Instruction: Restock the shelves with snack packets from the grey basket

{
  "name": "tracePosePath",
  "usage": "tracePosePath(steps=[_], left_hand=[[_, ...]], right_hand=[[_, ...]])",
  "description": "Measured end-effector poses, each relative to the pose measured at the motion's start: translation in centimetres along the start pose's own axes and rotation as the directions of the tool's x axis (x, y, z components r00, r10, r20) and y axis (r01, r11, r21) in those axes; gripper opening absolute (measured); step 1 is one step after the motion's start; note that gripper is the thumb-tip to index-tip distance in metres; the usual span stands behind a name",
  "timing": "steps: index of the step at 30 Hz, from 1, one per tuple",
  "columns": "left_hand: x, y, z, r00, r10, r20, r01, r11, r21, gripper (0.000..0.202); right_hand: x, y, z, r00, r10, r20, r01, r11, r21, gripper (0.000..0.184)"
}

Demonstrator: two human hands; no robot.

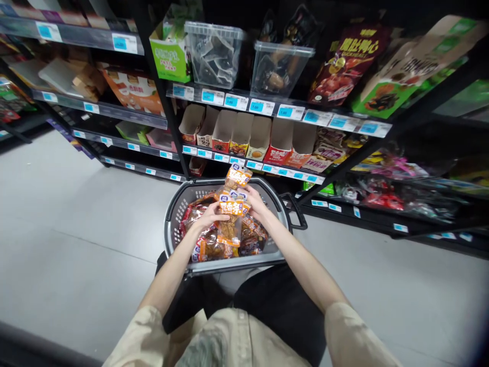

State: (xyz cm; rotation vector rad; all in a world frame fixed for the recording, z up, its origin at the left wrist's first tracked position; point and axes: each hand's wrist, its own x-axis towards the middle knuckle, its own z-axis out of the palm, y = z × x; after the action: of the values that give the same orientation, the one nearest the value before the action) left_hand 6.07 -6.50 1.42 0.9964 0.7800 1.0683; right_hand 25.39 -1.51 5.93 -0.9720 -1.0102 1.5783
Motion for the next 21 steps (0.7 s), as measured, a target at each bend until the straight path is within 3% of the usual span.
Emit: tracePosePath(steps=[5,13,15,17,19,21], left_hand=[[-0.1,-0.3,-0.2,0.998,-0.055,0.035,0.053,0.997,0.059,0.063],[-0.2,0.0,-0.1,0.999,-0.038,0.004,0.038,0.999,0.021,0.058],[-0.4,-0.1,-0.3,0.999,-0.040,0.009,0.041,0.996,-0.074,0.060],[-0.6,-0.2,-0.7,0.998,-0.066,-0.001,0.065,0.981,-0.185,0.060],[-0.8,-0.3,-1.1,0.994,-0.099,-0.038,0.084,0.956,-0.283,0.060],[-0.8,-0.3,-1.4,0.989,-0.114,-0.091,0.074,0.929,-0.363,0.057]], right_hand=[[0.4,-0.2,-0.9,0.987,-0.058,-0.152,0.051,0.997,-0.052,0.044],[1.4,-0.6,-2.4,0.958,-0.096,-0.272,0.126,0.988,0.095,0.022],[1.4,-1.1,-2.8,0.978,-0.049,-0.202,0.080,0.985,0.152,0.016],[1.1,-1.8,-3.2,0.999,0.050,-0.006,-0.047,0.964,0.260,0.013],[0.7,-2.5,-3.6,0.976,0.085,0.199,-0.157,0.912,0.379,0.013],[0.5,-2.9,-3.8,0.958,0.066,0.281,-0.196,0.863,0.466,0.014]])
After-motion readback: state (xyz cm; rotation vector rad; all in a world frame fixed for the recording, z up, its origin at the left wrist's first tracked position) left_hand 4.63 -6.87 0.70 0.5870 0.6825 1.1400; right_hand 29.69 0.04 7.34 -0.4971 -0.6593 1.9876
